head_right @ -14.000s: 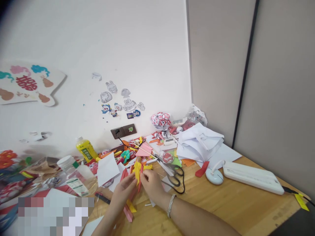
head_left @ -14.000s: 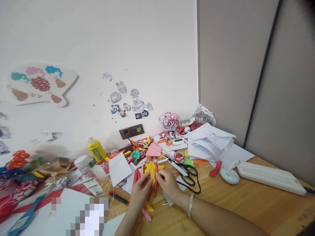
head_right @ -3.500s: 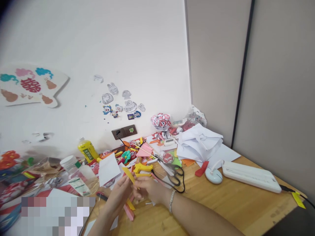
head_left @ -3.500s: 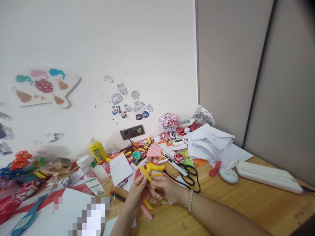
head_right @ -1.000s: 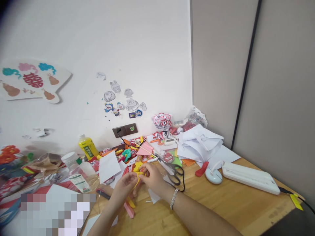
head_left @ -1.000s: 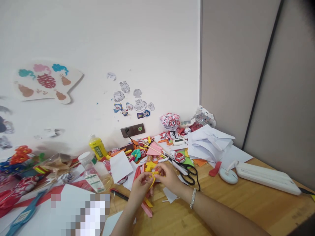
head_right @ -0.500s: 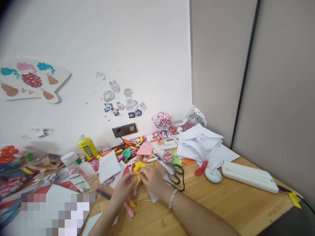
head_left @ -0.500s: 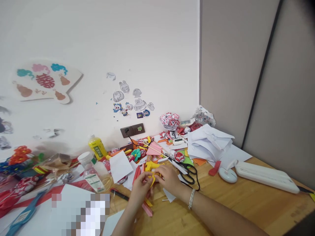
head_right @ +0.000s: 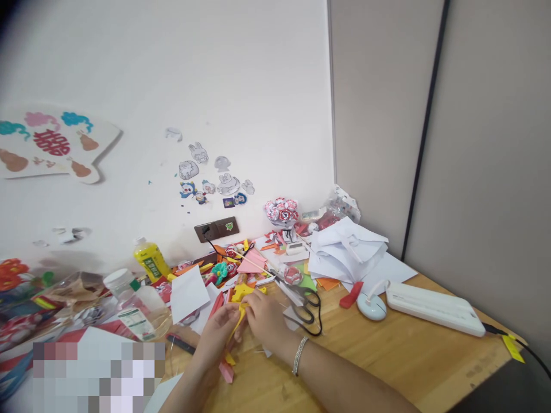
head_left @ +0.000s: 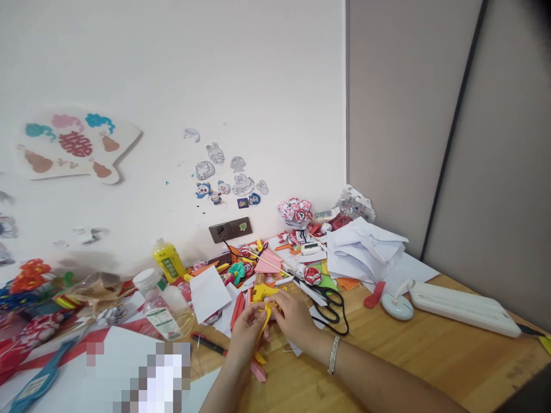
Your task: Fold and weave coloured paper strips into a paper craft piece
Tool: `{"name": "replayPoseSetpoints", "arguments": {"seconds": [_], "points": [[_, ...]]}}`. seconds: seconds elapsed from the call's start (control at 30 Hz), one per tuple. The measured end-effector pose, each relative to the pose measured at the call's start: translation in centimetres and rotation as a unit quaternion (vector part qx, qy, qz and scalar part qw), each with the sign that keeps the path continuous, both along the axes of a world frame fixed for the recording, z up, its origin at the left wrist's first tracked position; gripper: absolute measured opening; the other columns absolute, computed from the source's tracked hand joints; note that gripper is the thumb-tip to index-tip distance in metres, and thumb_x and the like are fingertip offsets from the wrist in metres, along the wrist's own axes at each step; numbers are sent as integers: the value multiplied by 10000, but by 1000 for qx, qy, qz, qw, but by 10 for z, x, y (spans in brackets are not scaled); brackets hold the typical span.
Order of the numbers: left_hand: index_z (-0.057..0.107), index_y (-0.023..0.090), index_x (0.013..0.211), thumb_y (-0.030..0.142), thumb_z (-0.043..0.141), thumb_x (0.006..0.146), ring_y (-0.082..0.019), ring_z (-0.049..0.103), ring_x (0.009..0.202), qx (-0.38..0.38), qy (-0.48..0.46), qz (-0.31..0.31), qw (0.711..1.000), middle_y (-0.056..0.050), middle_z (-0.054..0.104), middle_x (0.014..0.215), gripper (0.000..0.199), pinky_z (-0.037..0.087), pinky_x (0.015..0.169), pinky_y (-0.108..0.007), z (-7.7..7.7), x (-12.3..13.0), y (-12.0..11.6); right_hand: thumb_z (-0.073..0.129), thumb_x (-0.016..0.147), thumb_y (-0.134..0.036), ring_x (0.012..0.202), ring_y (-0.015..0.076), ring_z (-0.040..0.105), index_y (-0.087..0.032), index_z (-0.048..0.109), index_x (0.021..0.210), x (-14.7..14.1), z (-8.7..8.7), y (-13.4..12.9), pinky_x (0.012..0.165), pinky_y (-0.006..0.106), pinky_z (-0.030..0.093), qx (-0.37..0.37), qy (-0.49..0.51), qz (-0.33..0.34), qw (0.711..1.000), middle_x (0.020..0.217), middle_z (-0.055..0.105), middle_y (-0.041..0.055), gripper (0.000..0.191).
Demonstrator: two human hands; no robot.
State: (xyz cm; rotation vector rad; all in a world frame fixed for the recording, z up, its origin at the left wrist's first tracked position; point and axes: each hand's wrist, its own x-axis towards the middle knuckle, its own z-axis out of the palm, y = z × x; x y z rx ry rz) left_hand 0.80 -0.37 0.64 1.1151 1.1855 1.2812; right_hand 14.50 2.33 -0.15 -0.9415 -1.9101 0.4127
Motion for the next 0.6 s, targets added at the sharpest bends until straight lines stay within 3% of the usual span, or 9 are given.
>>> {"name": "replayPoseSetpoints", "arguments": {"seconds": [0.17, 0.33, 0.6], "points": [[585, 184, 823, 539, 788, 552, -81, 457, 354, -8, -17, 11, 1000, 63, 540, 427, 490, 343, 382, -190, 5, 2, -3, 560, 787, -99, 732, 173, 606, -187, 630, 987, 0, -6, 8, 685, 289, 454, -83, 90, 43, 992, 883, 683, 39, 229], [597, 176, 825, 509, 818, 517, -70, 472, 370, -7, -44, 31, 999, 65, 562, 504, 505, 353, 396, -193, 12, 4, -6, 574, 783, -131, 708, 156, 582, -187, 616, 982, -2, -9, 9, 645, 263, 452, -112, 152, 82, 979, 850, 658, 23, 211], [583, 182, 824, 524, 802, 542, -78, 455, 359, -10, -38, 4, 999, 73, 535, 437, 495, 339, 409, -198, 8, 5, -4, 561, 762, -53, 757, 163, 585, -190, 635, 931, -2, -4, 3, 697, 279, 448, -38, 107, 54, 992, 889, 658, 35, 230]]}}
